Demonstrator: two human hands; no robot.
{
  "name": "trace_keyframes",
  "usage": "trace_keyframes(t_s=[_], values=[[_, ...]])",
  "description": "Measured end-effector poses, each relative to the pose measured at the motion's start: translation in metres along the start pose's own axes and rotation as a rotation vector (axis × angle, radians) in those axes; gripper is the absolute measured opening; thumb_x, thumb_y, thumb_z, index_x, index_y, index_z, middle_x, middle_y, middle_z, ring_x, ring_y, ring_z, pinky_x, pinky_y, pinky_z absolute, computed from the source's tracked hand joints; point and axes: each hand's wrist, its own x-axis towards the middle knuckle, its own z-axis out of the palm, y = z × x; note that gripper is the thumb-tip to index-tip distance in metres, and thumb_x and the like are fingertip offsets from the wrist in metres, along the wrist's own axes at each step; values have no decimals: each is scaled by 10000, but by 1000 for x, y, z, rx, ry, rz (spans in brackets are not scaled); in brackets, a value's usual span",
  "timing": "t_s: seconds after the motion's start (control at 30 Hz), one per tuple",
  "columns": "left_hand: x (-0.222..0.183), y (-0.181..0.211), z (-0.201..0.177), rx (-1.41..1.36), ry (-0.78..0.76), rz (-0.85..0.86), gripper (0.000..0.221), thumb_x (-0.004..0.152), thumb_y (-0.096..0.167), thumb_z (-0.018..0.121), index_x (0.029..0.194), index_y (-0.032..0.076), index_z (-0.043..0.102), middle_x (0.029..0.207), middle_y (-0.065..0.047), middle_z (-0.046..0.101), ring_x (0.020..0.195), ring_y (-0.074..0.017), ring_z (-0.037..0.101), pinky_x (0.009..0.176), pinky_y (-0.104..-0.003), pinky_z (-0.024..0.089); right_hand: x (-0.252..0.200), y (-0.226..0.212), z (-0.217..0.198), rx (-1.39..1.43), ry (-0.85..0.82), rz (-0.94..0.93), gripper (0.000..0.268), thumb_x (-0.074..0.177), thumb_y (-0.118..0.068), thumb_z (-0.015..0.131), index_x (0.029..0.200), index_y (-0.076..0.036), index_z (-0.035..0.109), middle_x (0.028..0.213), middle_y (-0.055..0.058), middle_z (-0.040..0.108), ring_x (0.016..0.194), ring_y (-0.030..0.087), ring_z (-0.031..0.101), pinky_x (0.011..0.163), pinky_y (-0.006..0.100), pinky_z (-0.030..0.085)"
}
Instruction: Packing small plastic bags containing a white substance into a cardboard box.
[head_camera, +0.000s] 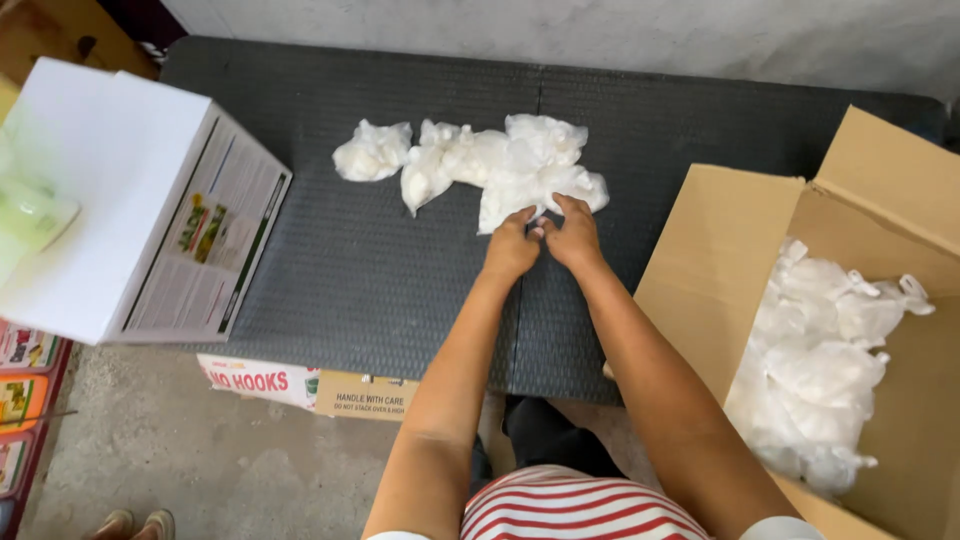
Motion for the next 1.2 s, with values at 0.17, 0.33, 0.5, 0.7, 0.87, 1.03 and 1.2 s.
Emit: trace_keyframes(t_s=[0.17,0.33,0.5,0.7,0.87,1.03,1.2], values=[[66,-22,71,130,-61,-5,544,894,143,656,1424,59,566,1446,-196,573,1331,-343,558,1107,-394,452,60,65,5,-49,54,76,796,806,-149,814,1489,-3,432,1490,264,471,1384,396,460,1151,398,376],[108,-27,96,308,-181,-45,749,842,92,643,1543,92,380,1595,-157,396,1382,-317,487,1096,-396,437,94,89,13,-57,1,129,927,751,-60,785,1558,-41,330,1543,256,406,1398,388,424,1118,392,380],[123,-66,115,439,-313,-141,794,925,90,584,1644,225,277,1610,-219,339,1323,-382,533,1058,-441,466,105,108,27,-195,-176,256,727,734,-132,815,1415,-138,561,1437,198,545,1300,377,544,1057,414,460],[101,-73,95,482,-280,-88,467,836,172,698,1299,171,635,1278,-159,648,1130,-357,673,937,-454,548,100,100,27,-161,-187,279,470,750,-86,735,1220,-91,718,1198,229,686,1099,386,670,926,422,546],[78,-38,54,380,-70,-83,206,831,152,694,1032,160,741,1115,-180,680,998,-392,687,845,-488,552,65,55,11,-20,-82,198,396,790,-105,733,1181,-40,725,1145,236,716,1097,367,695,928,404,551],[24,3,-4,253,71,27,141,774,120,724,913,120,743,992,-175,712,932,-379,706,803,-470,562,4,7,4,106,30,201,354,800,-149,760,1133,-34,725,1105,219,739,1059,347,719,913,390,559],[-54,26,-43,40,166,90,158,729,101,745,884,96,770,899,-160,718,815,-329,726,749,-420,575,-61,-15,9,150,202,31,367,770,-120,778,1119,-27,712,1105,211,724,1046,355,701,915,398,543]])
